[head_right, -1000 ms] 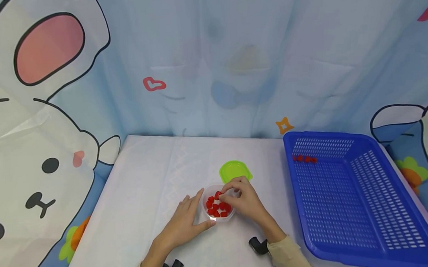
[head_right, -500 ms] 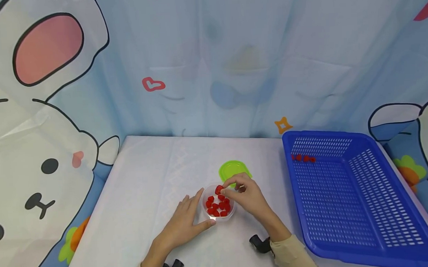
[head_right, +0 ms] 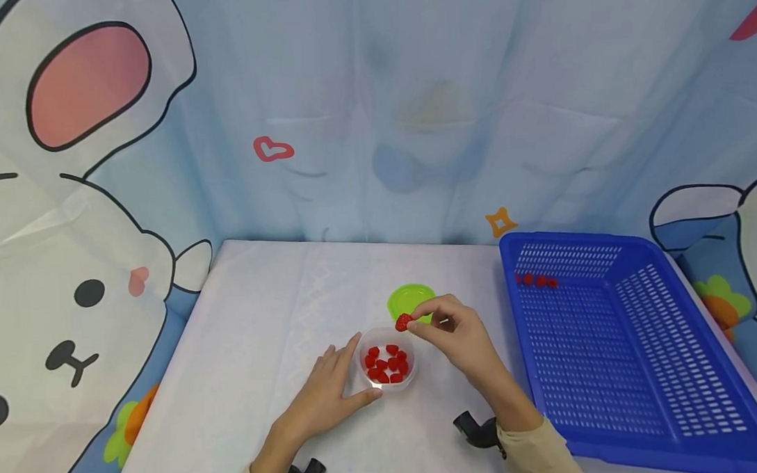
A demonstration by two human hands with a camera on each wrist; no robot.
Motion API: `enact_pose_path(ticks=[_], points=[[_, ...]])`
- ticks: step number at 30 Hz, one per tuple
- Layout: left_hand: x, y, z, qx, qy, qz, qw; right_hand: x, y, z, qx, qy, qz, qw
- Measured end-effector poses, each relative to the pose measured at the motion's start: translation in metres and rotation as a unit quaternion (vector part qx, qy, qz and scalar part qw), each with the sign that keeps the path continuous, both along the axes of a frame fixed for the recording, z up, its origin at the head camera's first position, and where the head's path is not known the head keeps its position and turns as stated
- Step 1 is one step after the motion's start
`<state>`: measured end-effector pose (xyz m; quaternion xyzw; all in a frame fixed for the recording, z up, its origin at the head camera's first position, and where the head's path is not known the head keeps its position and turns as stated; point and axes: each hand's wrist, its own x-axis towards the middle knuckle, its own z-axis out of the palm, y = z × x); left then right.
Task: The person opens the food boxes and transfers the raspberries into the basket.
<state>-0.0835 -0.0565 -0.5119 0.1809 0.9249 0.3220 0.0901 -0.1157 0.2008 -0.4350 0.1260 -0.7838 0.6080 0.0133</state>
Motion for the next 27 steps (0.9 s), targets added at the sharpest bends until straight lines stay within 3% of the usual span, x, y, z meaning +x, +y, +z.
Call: enact_pose_path(ticks=[9,14,20,27], points=[[0.0,0.0,0.0,0.003,-0.001,-0.003,1.0,0.01,0.028,0.048,0.012,-0.007,-0.051,0.999],[0.0,0.0,0.001,0.005,0.0,-0.002,1.0,-0.003,0.066,0.061,0.033,0.006,-0.083,0.996],[-0.001,0.0,0.0,0.004,-0.005,-0.001,1.0,-0.038,0.127,0.053,0.097,-0.035,-0.168,0.98],[-0.001,0.0,-0.001,0.002,-0.006,-0.001,1.0,-0.074,0.196,0.015,0.144,-0.116,-0.238,0.953]])
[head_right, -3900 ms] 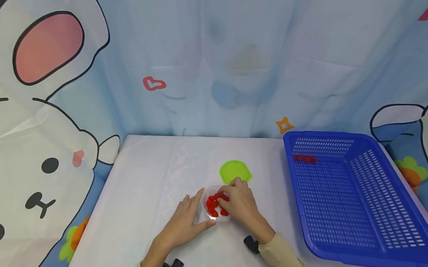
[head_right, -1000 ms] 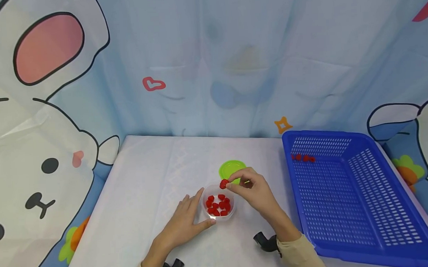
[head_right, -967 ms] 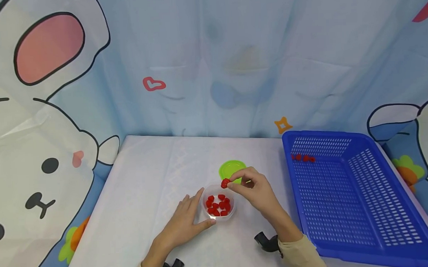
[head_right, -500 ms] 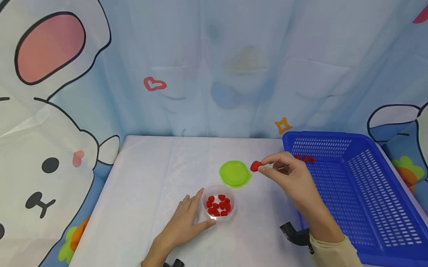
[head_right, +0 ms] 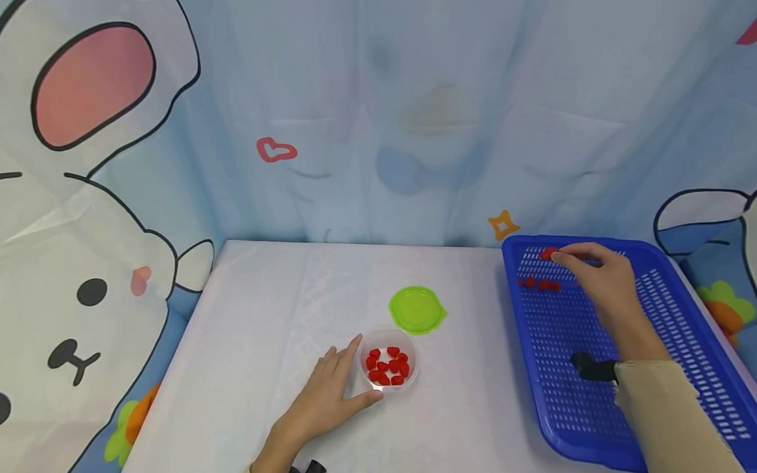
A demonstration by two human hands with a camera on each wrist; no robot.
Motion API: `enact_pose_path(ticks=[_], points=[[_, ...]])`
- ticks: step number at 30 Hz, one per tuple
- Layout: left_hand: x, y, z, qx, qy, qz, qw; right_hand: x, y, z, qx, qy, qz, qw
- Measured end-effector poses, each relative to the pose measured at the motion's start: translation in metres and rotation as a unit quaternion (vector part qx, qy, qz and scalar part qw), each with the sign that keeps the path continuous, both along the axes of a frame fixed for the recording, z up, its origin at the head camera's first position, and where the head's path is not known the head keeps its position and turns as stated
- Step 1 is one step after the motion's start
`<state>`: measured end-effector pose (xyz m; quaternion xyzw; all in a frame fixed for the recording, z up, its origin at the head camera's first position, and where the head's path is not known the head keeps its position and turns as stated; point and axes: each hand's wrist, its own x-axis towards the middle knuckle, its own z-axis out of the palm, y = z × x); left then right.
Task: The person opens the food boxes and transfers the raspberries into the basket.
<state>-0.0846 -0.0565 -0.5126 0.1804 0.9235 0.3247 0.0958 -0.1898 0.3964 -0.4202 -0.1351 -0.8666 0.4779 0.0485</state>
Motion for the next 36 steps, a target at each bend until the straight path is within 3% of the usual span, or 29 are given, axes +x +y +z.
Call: enact_pose_path(ticks=[8,20,30,36], points=[[-0.001,0.0,0.0,-0.006,0.001,0.002,1.0,-0.016,0.049,-0.046,0.015,-0.087,-0.049,0.995],[-0.001,0.001,0.0,-0.001,-0.009,0.006,0.9999,-0.024,0.062,-0.082,0.02,-0.118,-0.098,0.988],[0.0,0.001,0.0,-0.003,-0.007,0.006,1.0,-0.024,0.061,-0.082,0.023,-0.117,-0.092,0.989],[0.0,0.001,0.0,-0.003,-0.009,0.007,0.9999,-0.028,0.044,-0.054,0.029,-0.065,-0.107,0.992]])
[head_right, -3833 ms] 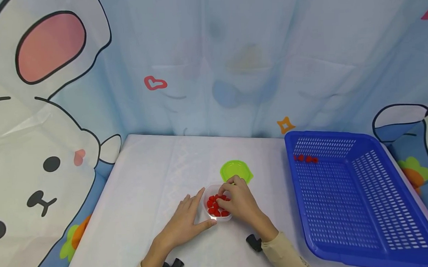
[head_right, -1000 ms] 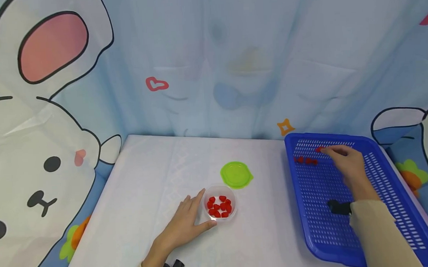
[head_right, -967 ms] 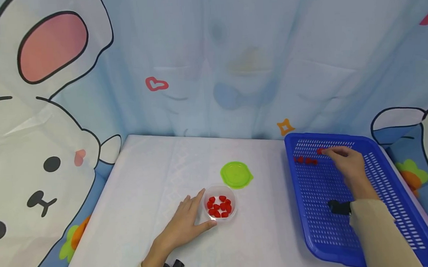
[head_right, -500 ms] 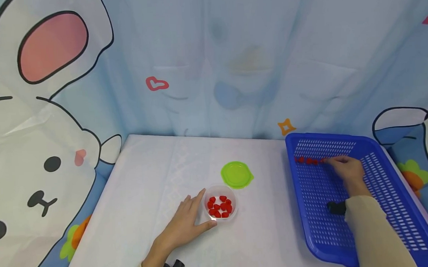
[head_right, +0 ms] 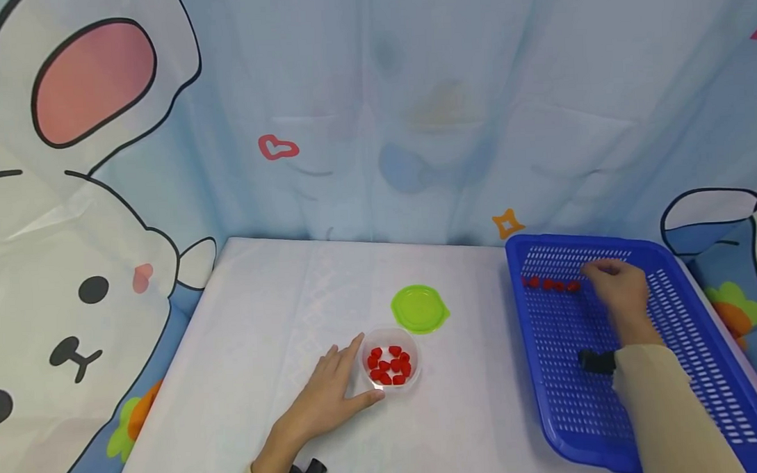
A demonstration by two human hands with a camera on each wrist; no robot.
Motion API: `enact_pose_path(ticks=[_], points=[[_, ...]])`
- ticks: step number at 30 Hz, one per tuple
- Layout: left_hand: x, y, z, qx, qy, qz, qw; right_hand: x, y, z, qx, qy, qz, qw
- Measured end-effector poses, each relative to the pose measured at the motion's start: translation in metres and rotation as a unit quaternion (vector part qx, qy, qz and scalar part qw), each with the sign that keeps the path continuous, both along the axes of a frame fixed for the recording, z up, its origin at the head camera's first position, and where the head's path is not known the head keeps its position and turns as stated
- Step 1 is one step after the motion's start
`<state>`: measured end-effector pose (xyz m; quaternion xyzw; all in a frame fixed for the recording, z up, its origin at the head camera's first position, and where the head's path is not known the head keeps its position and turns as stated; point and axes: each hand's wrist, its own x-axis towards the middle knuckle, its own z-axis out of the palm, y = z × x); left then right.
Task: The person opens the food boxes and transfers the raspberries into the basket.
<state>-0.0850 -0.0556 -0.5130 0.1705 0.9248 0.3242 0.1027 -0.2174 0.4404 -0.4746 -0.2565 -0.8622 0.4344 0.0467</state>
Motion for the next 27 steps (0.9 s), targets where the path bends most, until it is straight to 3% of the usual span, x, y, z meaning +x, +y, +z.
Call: enact_pose_path(ticks=[10,15,21,27], points=[[0.0,0.001,0.0,-0.004,0.001,-0.002,1.0,0.024,-0.055,0.067,0.021,0.052,0.096,0.994],[0.0,0.001,0.001,-0.003,0.0,-0.001,1.0,0.041,-0.091,0.093,0.027,0.066,0.13,0.989],[-0.001,0.001,0.001,-0.002,0.002,0.0,1.0,0.063,-0.131,0.109,0.035,0.11,0.189,0.975],[0.0,0.001,0.0,0.0,-0.002,-0.001,1.0,0.084,-0.167,0.111,0.033,0.158,0.237,0.958]])
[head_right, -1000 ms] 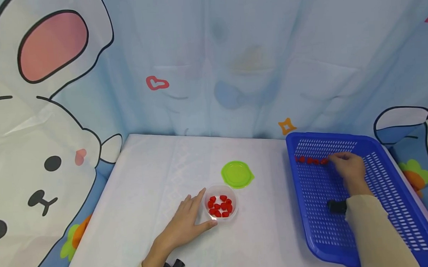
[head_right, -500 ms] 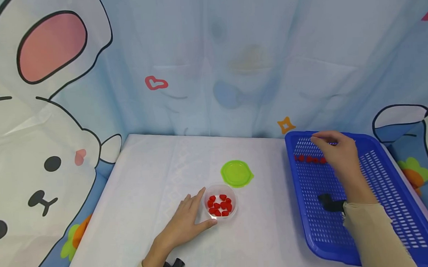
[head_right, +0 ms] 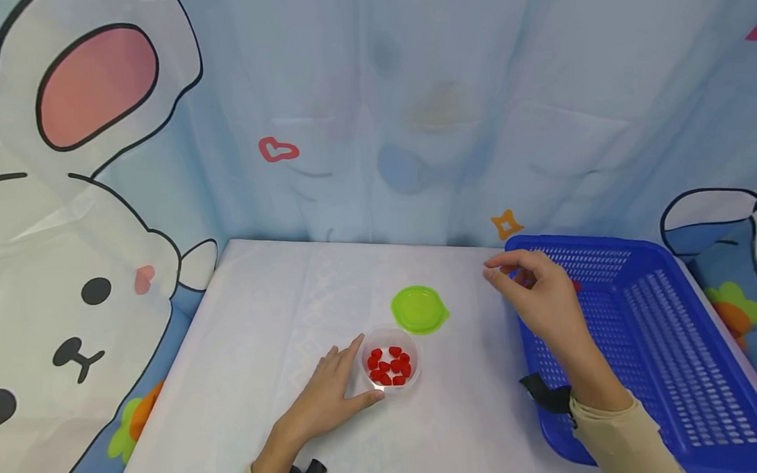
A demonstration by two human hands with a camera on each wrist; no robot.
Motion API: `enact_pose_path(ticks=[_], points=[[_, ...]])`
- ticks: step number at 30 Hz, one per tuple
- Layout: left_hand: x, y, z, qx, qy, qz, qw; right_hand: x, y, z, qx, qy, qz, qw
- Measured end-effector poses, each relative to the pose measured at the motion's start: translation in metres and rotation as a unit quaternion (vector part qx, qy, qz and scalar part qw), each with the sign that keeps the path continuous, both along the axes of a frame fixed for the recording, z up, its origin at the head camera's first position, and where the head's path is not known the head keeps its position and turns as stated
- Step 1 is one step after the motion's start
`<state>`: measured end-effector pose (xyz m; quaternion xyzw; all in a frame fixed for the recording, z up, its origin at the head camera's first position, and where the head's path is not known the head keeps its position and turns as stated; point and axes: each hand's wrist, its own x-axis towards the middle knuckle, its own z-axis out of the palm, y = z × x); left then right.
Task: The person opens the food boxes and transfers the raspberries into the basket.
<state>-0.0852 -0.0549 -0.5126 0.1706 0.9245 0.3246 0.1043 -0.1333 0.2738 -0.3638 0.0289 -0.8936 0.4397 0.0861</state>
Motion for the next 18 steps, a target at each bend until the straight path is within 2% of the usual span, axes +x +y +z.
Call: enact_pose_path(ticks=[4,8,18], points=[[0.0,0.0,-0.001,0.001,-0.001,-0.001,1.0,0.012,-0.026,-0.006,0.005,0.05,0.031,0.998],[0.0,-0.001,-0.002,0.001,-0.001,0.001,1.0,0.018,-0.051,-0.022,0.017,0.093,0.058,0.994],[0.0,0.0,-0.001,0.0,0.002,0.004,1.0,0.014,-0.08,-0.073,-0.027,0.078,0.094,0.992]])
